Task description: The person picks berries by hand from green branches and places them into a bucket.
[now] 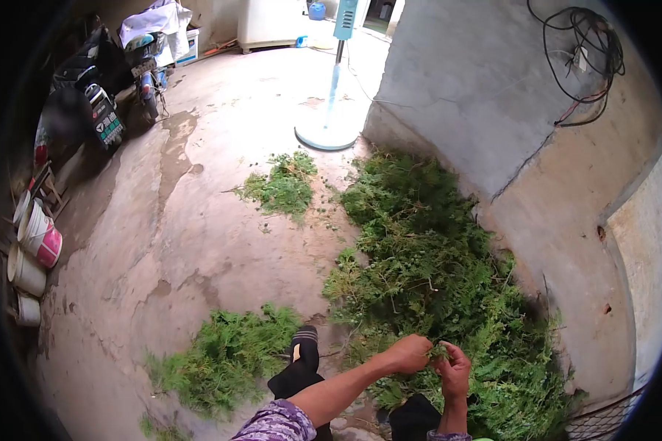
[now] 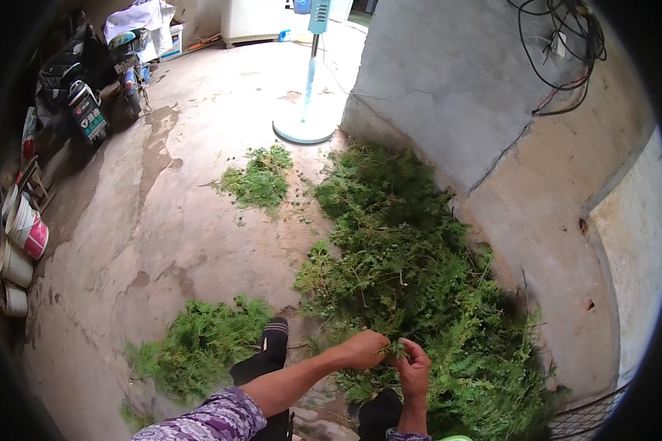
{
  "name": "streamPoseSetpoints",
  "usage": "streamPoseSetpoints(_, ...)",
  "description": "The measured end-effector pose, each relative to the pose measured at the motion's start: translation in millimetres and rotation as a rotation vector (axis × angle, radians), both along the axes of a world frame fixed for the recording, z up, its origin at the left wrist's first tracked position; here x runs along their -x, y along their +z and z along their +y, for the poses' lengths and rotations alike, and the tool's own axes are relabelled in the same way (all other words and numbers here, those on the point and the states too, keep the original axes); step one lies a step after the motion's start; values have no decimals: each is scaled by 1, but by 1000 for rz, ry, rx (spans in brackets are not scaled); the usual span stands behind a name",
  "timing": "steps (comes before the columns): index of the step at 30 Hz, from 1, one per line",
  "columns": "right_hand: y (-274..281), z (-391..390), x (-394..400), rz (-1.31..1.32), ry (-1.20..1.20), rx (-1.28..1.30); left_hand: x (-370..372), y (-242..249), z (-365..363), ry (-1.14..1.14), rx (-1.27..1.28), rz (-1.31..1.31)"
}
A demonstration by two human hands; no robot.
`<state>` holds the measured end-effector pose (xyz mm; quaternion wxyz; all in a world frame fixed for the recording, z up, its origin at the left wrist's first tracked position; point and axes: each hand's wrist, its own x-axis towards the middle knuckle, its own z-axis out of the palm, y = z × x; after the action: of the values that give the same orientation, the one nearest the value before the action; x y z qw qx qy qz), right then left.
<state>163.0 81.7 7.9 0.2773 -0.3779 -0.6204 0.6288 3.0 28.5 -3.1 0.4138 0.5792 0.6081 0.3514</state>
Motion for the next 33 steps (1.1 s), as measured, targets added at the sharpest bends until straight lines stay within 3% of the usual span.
streamPoseSetpoints(4, 3, -8, 7, 19, 65, -74, 2, -1, -4, -29, -72, 17)
streamPoseSetpoints(11, -6, -3, 14, 130, 15, 14, 12, 2, -12, 262, -110, -144)
streamPoseSetpoints(18, -12, 9, 45, 297, 26, 332, 29, -2, -15, 363, -240, -393)
streamPoseSetpoints(19, -13, 9, 50, 332, 35, 362, 35, 10, -17, 359, -136, -434)
streamPoseSetpoints(22, -26, 15, 50, 432, 146, 476, 35, -3, -13, 358, -171, -601)
streamPoseSetpoints(26, -33, 17, 47, 500, 90, 578, 32, -8, -11, 344, -58, -626)
streamPoseSetpoints(30, -30, 25, 40, 439, 23, 500, 23, -10, -3, 348, -19, -736)
streamPoseSetpoints(33, -27, 33, 34, 241, -49, 302, 15, -8, 3, 376, 68, -845)
